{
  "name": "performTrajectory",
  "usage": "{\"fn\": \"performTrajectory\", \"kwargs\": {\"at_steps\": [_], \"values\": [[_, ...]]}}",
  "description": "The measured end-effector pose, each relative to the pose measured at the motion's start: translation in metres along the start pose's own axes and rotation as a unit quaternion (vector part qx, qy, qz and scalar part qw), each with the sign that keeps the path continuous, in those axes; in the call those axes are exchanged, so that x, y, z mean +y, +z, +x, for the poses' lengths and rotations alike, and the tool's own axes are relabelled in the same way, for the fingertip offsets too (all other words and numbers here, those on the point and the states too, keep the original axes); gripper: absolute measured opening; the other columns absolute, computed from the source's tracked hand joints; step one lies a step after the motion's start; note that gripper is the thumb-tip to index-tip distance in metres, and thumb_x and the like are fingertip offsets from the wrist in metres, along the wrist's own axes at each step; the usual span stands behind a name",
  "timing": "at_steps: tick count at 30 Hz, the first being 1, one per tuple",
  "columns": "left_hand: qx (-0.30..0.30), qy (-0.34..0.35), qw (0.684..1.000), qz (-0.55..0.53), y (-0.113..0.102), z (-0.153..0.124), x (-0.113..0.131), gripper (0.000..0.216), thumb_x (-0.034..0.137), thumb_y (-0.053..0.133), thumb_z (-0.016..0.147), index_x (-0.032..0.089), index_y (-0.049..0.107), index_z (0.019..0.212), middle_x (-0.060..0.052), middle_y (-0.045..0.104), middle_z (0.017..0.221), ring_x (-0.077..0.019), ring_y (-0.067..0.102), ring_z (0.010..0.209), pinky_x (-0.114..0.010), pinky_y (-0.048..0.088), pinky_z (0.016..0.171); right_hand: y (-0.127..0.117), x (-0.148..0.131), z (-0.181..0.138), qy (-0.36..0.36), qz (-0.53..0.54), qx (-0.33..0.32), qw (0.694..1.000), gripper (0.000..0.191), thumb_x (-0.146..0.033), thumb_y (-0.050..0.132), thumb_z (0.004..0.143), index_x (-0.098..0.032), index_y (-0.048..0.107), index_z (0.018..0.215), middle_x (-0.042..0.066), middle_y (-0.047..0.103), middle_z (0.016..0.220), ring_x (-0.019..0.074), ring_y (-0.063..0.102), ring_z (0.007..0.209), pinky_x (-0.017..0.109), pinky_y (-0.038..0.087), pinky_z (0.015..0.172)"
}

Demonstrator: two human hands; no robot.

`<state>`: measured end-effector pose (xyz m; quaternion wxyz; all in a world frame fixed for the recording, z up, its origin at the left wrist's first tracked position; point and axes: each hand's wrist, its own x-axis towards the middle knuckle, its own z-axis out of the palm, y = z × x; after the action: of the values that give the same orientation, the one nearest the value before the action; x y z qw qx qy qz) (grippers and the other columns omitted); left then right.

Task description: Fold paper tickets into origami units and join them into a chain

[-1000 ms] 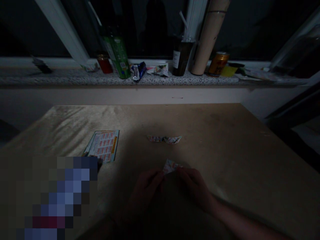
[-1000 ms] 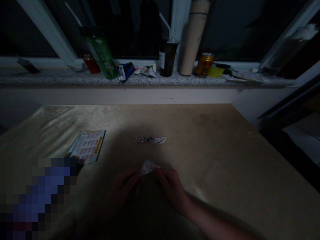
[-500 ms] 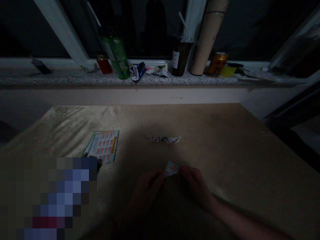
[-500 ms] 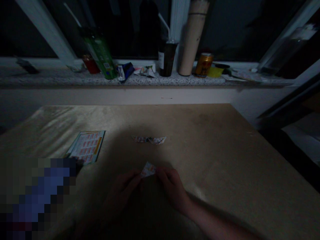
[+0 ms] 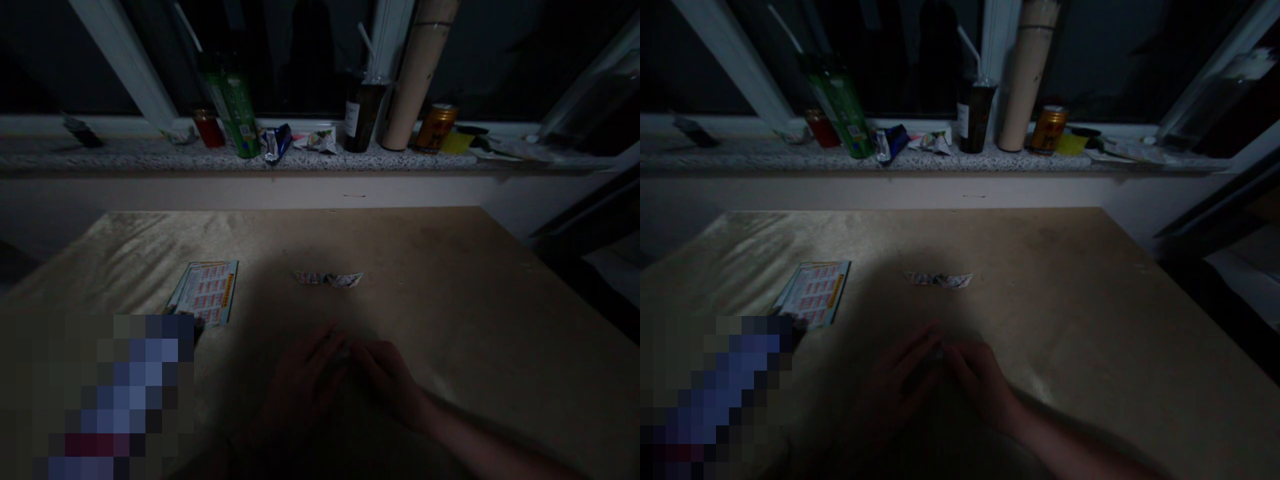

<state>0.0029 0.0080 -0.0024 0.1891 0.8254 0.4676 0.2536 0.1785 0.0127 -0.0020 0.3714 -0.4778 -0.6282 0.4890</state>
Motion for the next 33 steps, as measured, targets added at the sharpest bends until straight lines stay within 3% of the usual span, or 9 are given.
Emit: {"fn": "performTrajectory", "kwargs": {"at_steps": [4,9,16,22,26,33], "values": [[-0.005,-0.015,1.000,-0.013,0.001,0.002,-0.001,0.037,0.026,0.051,0.087,0.028,0.050,0.124,-0.002,0.053,0.129,-0.0196,0.054,0.110,-0.033,0.044,0.094,0.000,-0.001,-0.001,-0.014,-0.018,-0.007,1.000,0.043,-0.042,0.034,0.091,-0.018,0.039,0.055,-0.004,0.032,0.053,0.0090,0.030,0.049,0.021,0.027,0.046],[-0.030,-0.032,0.998,-0.046,0.000,0.003,0.000,0.031,0.028,0.051,0.088,0.026,0.055,0.118,-0.002,0.067,0.107,-0.0188,0.062,0.095,-0.032,0.046,0.088,0.001,-0.001,-0.001,-0.032,-0.027,-0.004,0.999,0.043,-0.042,0.038,0.089,-0.017,0.042,0.054,-0.004,0.034,0.053,0.0086,0.031,0.049,0.021,0.028,0.045],[-0.072,-0.091,0.990,-0.086,-0.003,0.005,0.003,0.033,0.031,0.051,0.087,0.027,0.054,0.120,-0.002,0.066,0.108,-0.0197,0.061,0.095,-0.033,0.043,0.090,0.001,0.000,-0.001,-0.034,-0.040,0.048,0.997,0.033,-0.036,0.050,0.084,-0.017,0.051,0.057,-0.003,0.044,0.055,0.0098,0.040,0.051,0.021,0.034,0.048],[-0.076,-0.146,0.974,-0.158,-0.007,0.008,0.005,0.032,0.032,0.055,0.083,0.027,0.058,0.114,0.000,0.065,0.110,-0.0193,0.060,0.098,-0.030,0.045,0.088,0.003,0.002,-0.002,-0.046,0.008,0.082,0.996,0.009,-0.027,0.062,0.077,-0.019,0.059,0.078,0.002,0.061,0.074,0.0150,0.057,0.069,0.025,0.047,0.062],[-0.067,-0.170,0.966,-0.182,-0.007,0.008,0.006,0.031,0.032,0.056,0.082,0.026,0.060,0.112,-0.001,0.066,0.109,-0.0202,0.060,0.098,-0.032,0.044,0.089,0.003,0.004,-0.002,-0.050,0.028,0.082,0.995,0.015,-0.025,0.064,0.076,-0.020,0.060,0.090,0.005,0.064,0.083,0.0172,0.061,0.076,0.029,0.049,0.069],[-0.083,-0.177,0.950,-0.242,-0.011,0.010,0.010,0.032,0.032,0.058,0.082,0.025,0.058,0.113,0.000,0.065,0.111,-0.0174,0.060,0.099,-0.028,0.044,0.089,0.001,0.002,-0.002,-0.072,0.004,0.083,0.994,0.016,-0.025,0.065,0.076,-0.020,0.062,0.091,0.004,0.066,0.083,0.0176,0.062,0.076,0.029,0.050,0.069]]}}
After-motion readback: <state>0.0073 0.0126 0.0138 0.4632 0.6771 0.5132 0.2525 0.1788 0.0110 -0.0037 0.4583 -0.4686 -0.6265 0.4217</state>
